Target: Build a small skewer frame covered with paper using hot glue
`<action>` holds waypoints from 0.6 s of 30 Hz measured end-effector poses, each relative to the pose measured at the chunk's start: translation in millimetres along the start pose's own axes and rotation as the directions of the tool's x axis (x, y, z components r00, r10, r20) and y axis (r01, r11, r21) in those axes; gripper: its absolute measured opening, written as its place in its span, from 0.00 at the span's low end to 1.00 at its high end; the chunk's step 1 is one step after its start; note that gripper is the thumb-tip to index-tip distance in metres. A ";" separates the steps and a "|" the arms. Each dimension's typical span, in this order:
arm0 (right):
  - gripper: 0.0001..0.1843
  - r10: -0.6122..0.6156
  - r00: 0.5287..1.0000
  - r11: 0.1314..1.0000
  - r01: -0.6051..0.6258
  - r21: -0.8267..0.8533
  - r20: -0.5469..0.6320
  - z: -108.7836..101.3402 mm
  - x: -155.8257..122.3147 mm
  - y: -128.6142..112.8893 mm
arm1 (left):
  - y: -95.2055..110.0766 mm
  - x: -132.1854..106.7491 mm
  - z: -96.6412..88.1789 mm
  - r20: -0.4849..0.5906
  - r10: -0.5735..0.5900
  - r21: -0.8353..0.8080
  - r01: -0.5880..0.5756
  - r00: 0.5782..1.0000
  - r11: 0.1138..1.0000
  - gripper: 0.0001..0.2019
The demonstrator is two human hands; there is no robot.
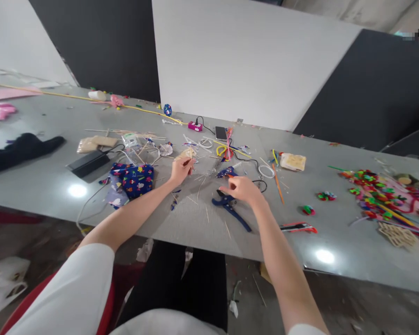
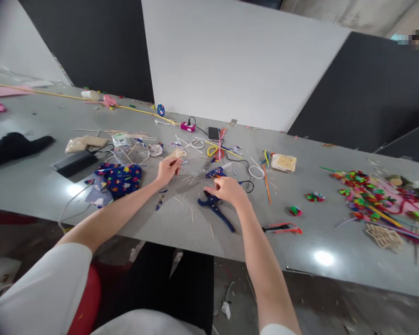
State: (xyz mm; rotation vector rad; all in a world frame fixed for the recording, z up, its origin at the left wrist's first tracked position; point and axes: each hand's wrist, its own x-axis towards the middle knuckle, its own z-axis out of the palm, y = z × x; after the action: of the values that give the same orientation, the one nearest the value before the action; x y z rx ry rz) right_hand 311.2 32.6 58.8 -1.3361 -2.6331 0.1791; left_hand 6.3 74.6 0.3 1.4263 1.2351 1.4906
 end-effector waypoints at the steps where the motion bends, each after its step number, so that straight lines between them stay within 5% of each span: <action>1: 0.30 0.037 0.997 0.999 -0.039 -0.031 -0.071 -1.6 -0.7 2.7 | 0.3 0.4 0.4 -0.004 -0.004 -0.011 0.004 1.000 1.000 0.21; 5: 0.18 0.166 0.945 0.976 -0.199 -0.093 -0.282 1.0 -0.2 19.4 | 2.5 0.6 1.4 -0.008 -0.024 -0.059 0.023 1.000 0.998 0.19; 12: 0.12 0.271 0.956 0.951 -0.284 -0.123 -0.109 19.2 5.3 44.4 | 2.8 1.9 3.4 0.026 -0.050 -0.092 0.052 0.998 0.994 0.17; 18: 0.12 0.362 0.915 0.914 -0.386 -0.124 -0.176 35.9 12.9 42.6 | -3.1 4.8 4.1 0.061 0.013 0.015 -0.014 0.998 1.000 0.20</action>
State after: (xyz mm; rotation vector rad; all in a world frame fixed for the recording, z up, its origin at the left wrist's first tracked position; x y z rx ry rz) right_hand 329.5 67.2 17.2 -1.8245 -2.2834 -0.0787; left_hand 9.3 80.7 -1.5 1.4821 1.2044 1.4389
